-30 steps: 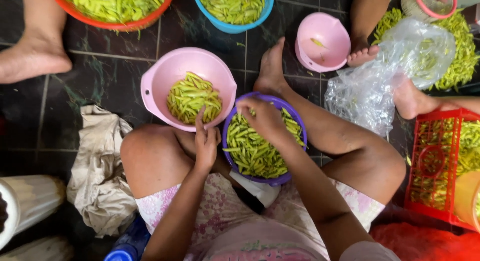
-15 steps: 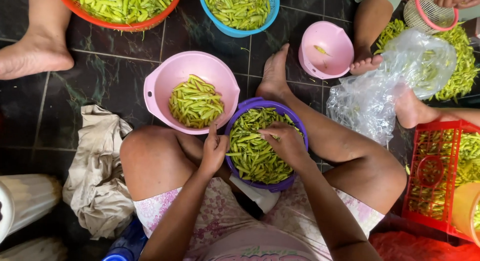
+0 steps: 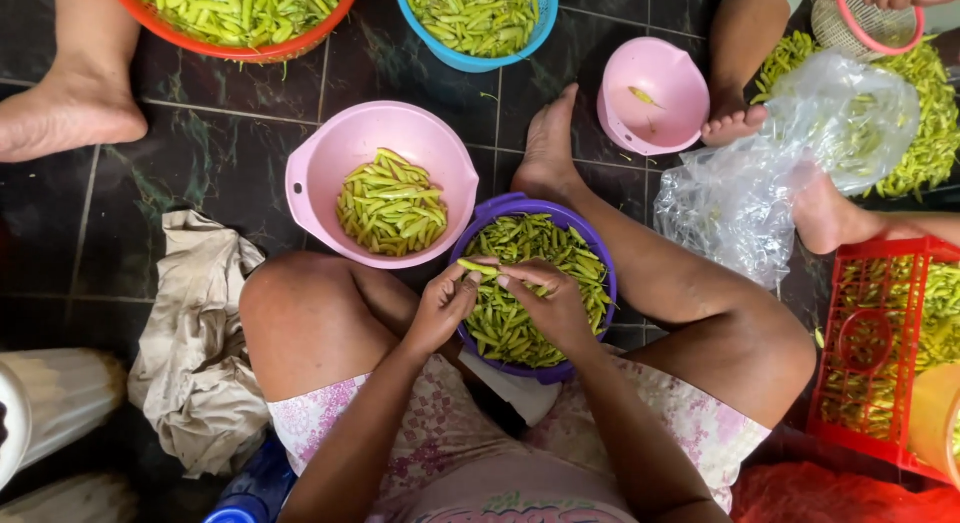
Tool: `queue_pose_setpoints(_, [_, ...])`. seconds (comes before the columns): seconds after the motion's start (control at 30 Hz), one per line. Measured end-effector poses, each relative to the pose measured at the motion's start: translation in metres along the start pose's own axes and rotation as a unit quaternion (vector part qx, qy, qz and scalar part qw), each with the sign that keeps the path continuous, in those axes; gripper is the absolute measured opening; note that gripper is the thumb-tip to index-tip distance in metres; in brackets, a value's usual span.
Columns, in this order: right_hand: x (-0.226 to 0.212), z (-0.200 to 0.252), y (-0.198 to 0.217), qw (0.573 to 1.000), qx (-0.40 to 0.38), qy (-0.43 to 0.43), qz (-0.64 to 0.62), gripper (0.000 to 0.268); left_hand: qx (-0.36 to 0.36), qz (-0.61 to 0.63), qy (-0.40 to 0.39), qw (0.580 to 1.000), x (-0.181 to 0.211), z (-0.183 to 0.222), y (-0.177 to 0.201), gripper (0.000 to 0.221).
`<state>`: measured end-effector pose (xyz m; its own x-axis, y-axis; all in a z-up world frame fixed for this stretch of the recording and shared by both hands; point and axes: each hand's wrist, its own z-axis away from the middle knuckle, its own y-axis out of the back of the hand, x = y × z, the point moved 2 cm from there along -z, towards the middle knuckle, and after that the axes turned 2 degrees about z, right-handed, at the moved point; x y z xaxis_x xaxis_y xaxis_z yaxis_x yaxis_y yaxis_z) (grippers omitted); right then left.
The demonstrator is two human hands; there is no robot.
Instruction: A person sits on the floor and manually snaps the ends off green beans, placing the processed beans into a purple bowl.
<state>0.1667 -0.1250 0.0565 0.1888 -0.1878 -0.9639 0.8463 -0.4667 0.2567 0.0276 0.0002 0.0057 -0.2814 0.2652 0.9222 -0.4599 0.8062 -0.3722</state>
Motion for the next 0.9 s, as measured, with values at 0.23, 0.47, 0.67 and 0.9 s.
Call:
queue_pose_setpoints(0.23, [0.010,0.003,-0.009,0.999,-0.022,0.003,0.031,0.022,0.033,0.006,0.027,0.999,0.005,0.001,0.005,0.032])
queue_pose_setpoints(0.47, [-0.031,0.007,-0.016,0.993,-0.006,0.040,0.107,0.021,0.031,0.008,0.026,0.999,0.004,0.005,0.003,0.023])
queue_pose_setpoints(0.67, [-0.021,0.007,-0.020,0.990,0.015,0.009,0.139,0.017,0.023,0.002,0.041,0.999,0.002,0.004,0.004,0.024])
queue_pose_setpoints(0.9, [-0.025,0.014,-0.023,0.976,0.033,0.063,0.208,0.010,0.018,0.019,0.058,0.998,-0.004,0.003,0.004,0.024])
